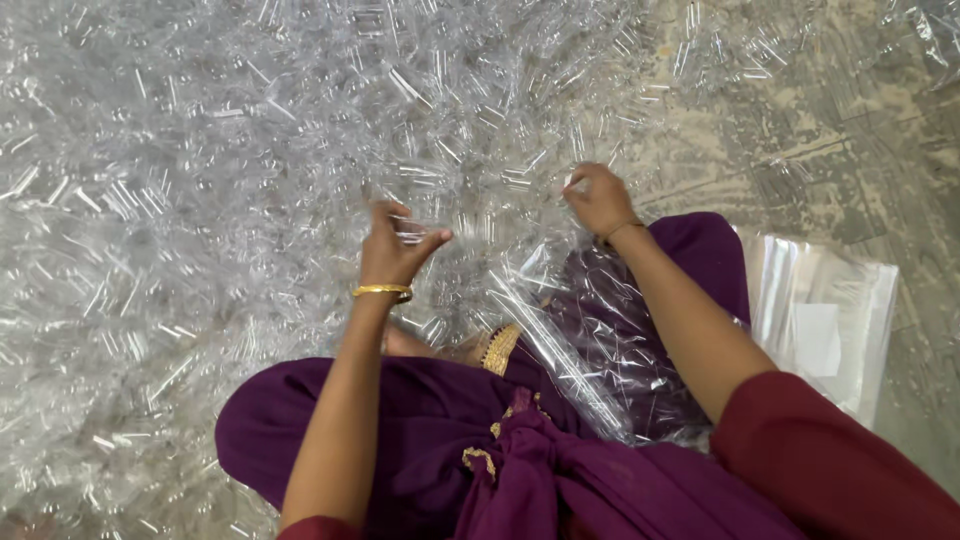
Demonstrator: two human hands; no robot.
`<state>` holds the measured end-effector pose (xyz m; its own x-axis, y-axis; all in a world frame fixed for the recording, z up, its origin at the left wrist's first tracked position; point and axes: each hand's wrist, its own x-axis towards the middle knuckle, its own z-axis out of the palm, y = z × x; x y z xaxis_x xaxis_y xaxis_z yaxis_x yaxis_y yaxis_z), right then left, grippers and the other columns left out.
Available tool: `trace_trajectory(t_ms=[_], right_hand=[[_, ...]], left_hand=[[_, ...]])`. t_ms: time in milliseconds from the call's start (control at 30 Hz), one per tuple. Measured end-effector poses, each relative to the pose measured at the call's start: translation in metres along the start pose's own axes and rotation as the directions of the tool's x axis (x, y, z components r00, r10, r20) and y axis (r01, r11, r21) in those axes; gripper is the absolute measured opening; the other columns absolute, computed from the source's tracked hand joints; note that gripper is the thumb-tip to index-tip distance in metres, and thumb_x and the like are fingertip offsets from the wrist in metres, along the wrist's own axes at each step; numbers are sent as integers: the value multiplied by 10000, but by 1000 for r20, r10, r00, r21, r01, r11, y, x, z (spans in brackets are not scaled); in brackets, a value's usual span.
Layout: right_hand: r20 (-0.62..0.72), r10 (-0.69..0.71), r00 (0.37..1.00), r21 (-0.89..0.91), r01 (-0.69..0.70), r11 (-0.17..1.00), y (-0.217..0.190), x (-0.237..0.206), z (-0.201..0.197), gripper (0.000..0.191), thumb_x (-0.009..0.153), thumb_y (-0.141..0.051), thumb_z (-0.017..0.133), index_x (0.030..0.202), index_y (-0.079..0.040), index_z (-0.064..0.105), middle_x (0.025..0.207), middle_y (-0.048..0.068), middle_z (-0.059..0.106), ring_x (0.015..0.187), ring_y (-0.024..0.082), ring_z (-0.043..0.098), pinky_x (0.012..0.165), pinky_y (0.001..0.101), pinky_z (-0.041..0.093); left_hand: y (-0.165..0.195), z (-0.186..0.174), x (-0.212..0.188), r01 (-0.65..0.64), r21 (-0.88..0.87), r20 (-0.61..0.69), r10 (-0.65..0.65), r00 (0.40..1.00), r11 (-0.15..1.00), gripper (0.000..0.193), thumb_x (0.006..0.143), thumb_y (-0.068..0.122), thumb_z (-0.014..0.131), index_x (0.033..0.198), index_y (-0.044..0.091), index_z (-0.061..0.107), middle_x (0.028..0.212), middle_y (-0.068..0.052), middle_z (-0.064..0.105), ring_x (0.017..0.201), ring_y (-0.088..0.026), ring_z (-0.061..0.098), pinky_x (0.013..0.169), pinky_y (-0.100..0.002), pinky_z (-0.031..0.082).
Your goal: The person sits cross-legged on the floor among a large spread of small clear plastic components and picks them up one at a time, counting them into a clear plastic bag on their lap. They occasionally gather loose pieces from the floor and press the filled bag flat.
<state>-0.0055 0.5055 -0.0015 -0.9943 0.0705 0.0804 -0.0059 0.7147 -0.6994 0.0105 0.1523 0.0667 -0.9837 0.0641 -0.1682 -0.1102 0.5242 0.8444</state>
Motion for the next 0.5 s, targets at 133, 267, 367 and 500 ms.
trace_trajectory(t_ms=[133, 267, 367, 500], right_hand=[[244, 450, 859, 729, -469, 499, -24, 5, -30, 236, 977, -252, 708, 1118, -74, 644, 1163, 94, 644, 1006, 209, 699, 871, 390, 649], [382, 221, 897, 846, -436, 308, -66, 2, -24, 252, 966, -254, 682, 1100, -56, 604, 1164, 122, 709, 958, 234, 773, 832, 343, 660], [99, 71, 993, 659, -119, 743, -86, -12, -16, 226, 1018, -230, 707, 1102, -43, 611, 1142, 126, 666, 1023, 179, 724, 890, 310, 632], [23, -103, 994, 344, 89, 935, -91, -29, -21, 185, 950, -199, 732, 951, -32, 651, 1236, 130, 682, 1019, 171, 719, 826, 278, 638]], left_hand=[[8, 33, -3, -251, 128, 110, 238, 965, 959, 717, 731, 421, 952, 1270, 131, 580, 998, -122, 712, 840, -248, 720, 719, -380, 590], [33, 56, -5, -513, 222, 228, 467, 854, 830, 829, 758, 368, 937, 1481, 241, 553, 1028, -154, 696, 880, -298, 701, 772, -427, 582], [47, 64, -6, -327, -33, 217, 326, 920, 945, 1097, 647, 369, 859, 1574, 120, 328, 1022, -141, 679, 902, -283, 698, 748, -413, 575], [44, 63, -3, -325, 197, 239, 277, 931, 925, 983, 699, 381, 851, 1514, 79, 392, 1042, -105, 744, 915, -330, 671, 797, -445, 543]])
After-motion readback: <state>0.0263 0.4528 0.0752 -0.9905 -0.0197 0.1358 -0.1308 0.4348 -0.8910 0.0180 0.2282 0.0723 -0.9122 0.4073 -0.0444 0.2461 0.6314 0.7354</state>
